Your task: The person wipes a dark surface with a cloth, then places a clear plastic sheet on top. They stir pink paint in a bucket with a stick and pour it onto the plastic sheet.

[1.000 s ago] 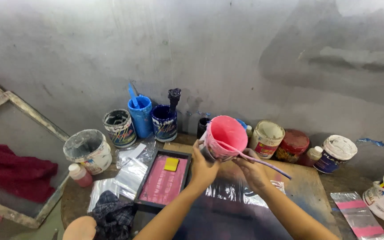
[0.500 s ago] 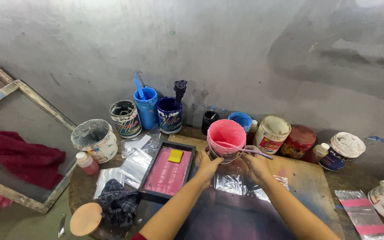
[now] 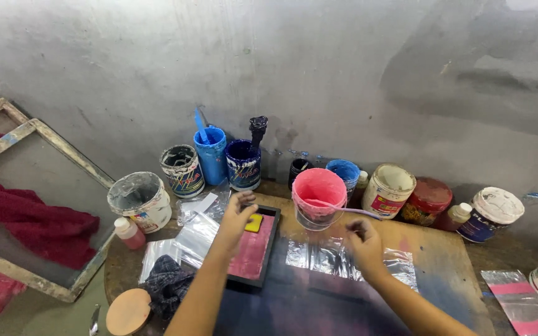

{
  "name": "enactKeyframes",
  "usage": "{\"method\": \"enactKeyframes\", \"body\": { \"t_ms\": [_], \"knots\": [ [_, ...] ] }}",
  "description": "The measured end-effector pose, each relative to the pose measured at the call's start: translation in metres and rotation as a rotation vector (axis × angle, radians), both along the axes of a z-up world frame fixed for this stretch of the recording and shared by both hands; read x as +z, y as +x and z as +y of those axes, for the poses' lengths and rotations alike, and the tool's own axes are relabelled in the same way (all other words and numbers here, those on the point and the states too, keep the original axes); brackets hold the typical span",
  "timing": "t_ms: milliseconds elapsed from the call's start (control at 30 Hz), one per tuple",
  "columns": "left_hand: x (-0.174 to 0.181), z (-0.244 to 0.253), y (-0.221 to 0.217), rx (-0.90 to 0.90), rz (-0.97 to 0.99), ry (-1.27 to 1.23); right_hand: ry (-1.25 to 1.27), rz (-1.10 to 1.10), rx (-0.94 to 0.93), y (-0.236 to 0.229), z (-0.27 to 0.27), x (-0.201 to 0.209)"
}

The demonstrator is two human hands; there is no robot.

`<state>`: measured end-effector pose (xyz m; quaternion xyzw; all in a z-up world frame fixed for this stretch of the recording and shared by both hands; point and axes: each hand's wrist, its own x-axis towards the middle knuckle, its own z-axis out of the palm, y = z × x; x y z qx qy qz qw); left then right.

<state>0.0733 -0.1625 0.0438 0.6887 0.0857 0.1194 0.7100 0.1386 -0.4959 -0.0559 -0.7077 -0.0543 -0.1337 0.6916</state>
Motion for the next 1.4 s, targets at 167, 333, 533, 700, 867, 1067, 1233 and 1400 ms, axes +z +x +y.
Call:
{"method": "enactKeyframes", "body": {
  "t_ms": [167,333,533,700,867,1067,1233,1400],
  "knots": [
    [0.049,0.022,-0.009,-0.042,0.315,0.766,-0.433,-0.293,0.317,-0.045,0.054,0.052],
    [0.003,0.026,0.010,-0.060,0.521,1.212,-0.720,-0.450,0.535,-0.044,0.110,0.070],
    [-0.048,0.061,0.016,0.157,0.287,1.352,-0.968,-0.518,0.557,-0.020,0.162,0.073],
    [-0.022,0.058,-0.004,0.140,0.201,1.271,-1.143,-0.520,0.575,-0.001,0.192,0.067],
    [-0.012,0.066,-0.004,0.047,0.066,0.770,-1.287,-0.579,0.519,0.017,0.213,0.040],
    [-0.016,0.072,-0.001,0.051,-0.058,0.476,-1.304,-0.725,0.457,0.019,0.222,0.033],
    [-0.009,0.068,-0.003,0.051,-0.055,0.315,-1.296,-0.824,0.415,0.024,0.228,0.019],
    [-0.019,0.071,0.003,0.069,-0.030,0.319,-1.353,-1.096,0.219,0.034,0.237,-0.005]
  ]
}}
